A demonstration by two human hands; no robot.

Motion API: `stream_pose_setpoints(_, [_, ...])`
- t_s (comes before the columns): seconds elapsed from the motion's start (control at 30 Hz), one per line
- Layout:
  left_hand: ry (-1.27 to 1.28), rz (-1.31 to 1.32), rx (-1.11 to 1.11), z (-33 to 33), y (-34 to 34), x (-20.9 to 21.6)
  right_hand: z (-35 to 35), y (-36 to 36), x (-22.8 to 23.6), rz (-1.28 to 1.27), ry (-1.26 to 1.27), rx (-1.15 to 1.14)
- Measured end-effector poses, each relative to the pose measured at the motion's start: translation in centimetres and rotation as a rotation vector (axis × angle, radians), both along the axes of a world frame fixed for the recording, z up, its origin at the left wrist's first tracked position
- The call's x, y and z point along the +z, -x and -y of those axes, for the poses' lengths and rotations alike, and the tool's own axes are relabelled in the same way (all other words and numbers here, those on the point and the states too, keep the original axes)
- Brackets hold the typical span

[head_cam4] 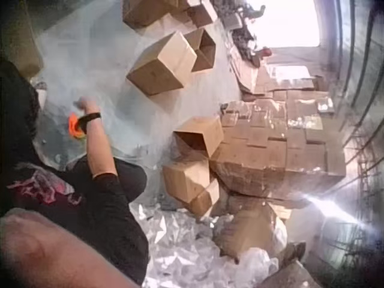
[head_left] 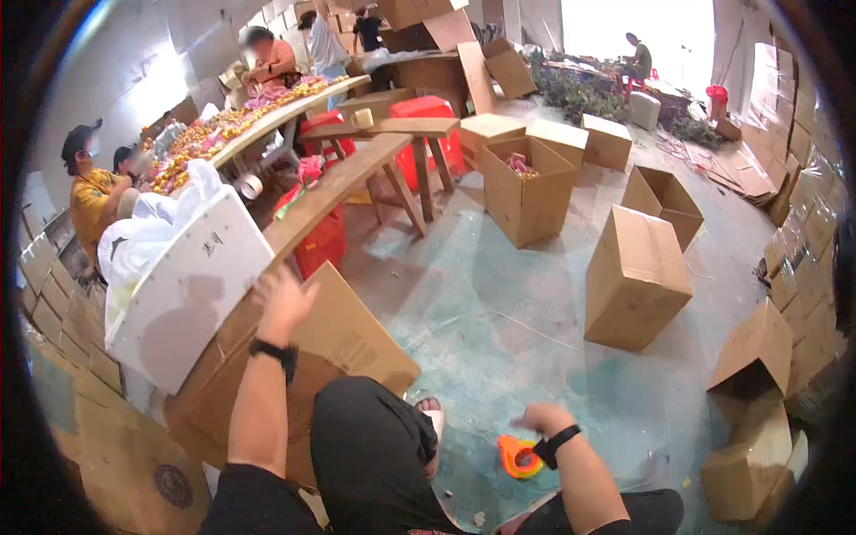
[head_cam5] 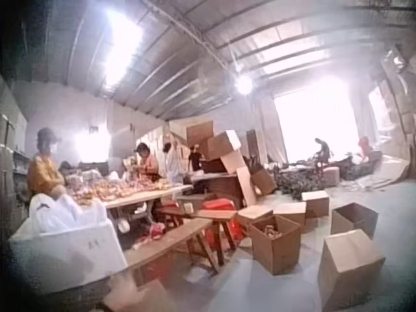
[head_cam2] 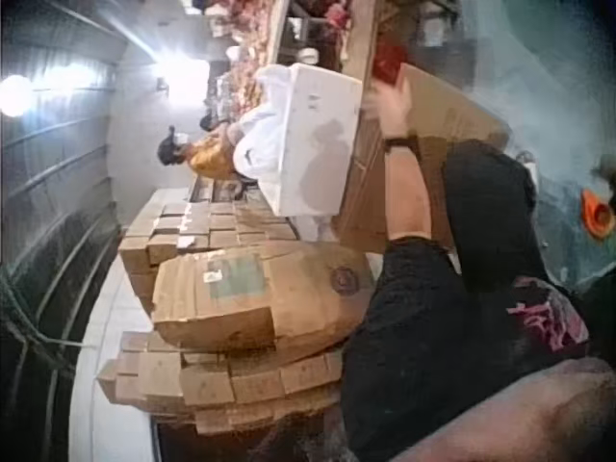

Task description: Folding flat cardboard pieces into boxes and securing them with tape.

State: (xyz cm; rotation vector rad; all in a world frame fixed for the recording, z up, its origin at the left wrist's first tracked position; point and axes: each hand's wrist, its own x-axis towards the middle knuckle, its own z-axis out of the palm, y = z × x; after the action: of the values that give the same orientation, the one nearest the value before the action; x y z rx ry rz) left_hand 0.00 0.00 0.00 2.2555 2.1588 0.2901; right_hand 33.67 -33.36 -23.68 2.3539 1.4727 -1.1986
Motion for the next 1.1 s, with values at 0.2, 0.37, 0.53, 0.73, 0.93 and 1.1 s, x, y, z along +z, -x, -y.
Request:
stream_pose_setpoints(0.2, [-0.201, -0.250, 0.029, 6.1, 11.2, -8.4, 6.8, 8.7, -12.9, 0.061, 0.252, 0.092])
stream_pose_setpoints(0.37, [-0.243, -0.118, 0.044, 6.3, 9.3, -8.7, 9.5, 7.1, -20.6, 0.139, 0.181, 0.137])
stream_pose_setpoints(0.53, [-0.240, -0.226, 0.137, 8.7, 8.9, -7.6, 5.5, 10.0, -4.1, -0.016, -0.230, -0.169])
stream_pose_setpoints(0.73, [-0.205, -0.252, 0.013, 10.1, 9.5, -6.1, 6.3, -9.9, -11.4, -1.163, -0.036, -0.831])
stream_pose_setpoints(0.93, [-0.085, 0.088, -0.395, 9.5, 10.1, -2.4, 15.5, -22.4, 9.2, -0.524, -0.919, -1.150])
stream_pose_setpoints(1.1, [-0.138, 0.209, -0.592, 8.7, 5.6, 0.0, 23.7, -24.9, 19.4, -0.971, -1.722, -0.963])
